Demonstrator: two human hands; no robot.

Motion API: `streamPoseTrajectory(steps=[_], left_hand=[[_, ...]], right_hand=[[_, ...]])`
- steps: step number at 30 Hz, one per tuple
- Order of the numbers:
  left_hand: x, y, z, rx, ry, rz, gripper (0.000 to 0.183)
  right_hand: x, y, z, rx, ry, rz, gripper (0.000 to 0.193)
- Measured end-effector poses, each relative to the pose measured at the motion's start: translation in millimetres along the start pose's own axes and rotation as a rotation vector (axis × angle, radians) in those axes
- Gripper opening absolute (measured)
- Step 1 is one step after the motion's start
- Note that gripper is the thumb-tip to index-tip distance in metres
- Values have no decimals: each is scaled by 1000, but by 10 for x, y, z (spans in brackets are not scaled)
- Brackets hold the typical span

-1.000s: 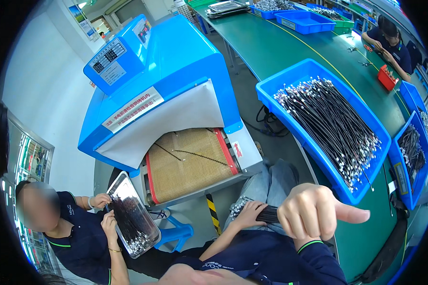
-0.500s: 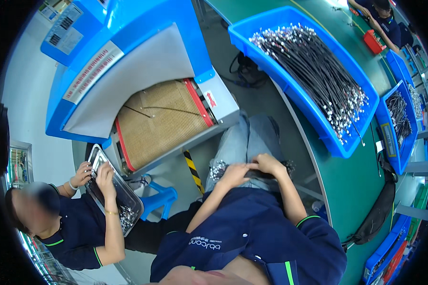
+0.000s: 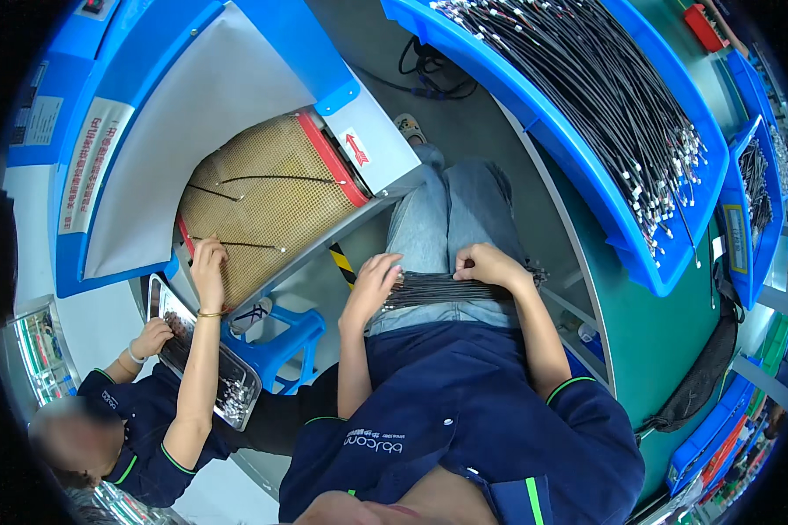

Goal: The person repeatedly picks up black cables with white tips from a blue bin and feeds them one by one into a blue machine with a mesh conveyor belt. The cables are processed by the machine and then collected by the person, who places them back into the bin.

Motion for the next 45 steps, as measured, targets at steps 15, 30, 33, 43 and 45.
streamPoseTrajectory(steps=[15, 30, 33, 43, 45], left_hand=[[24, -178, 17, 43, -57, -19, 19], [49, -747, 432, -164, 193, 375, 11], [30, -765, 441, -192, 171, 383, 12], [37, -890, 465, -34, 72, 407, 14], [63, -895, 440, -13, 63, 410, 14]], right_hand=[[-71, -226, -301, -145, -102, 104, 15], [-123, -254, -1202, 105, -433, 225, 12], [-61, -240, -1294, 190, -533, 249, 12], [6, -306, -1418, 240, -626, 327, 13], [15, -298, -1426, 228, -637, 322, 12]])
Point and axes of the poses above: each hand's wrist, its own x-axis away from the middle knuckle, its own y-axis out of the palm, z = x × y, the point moved 10 cm from there along -x, towards the middle knuckle, and after that the axes turned 9 degrees about -x, right-handed, at the moved point
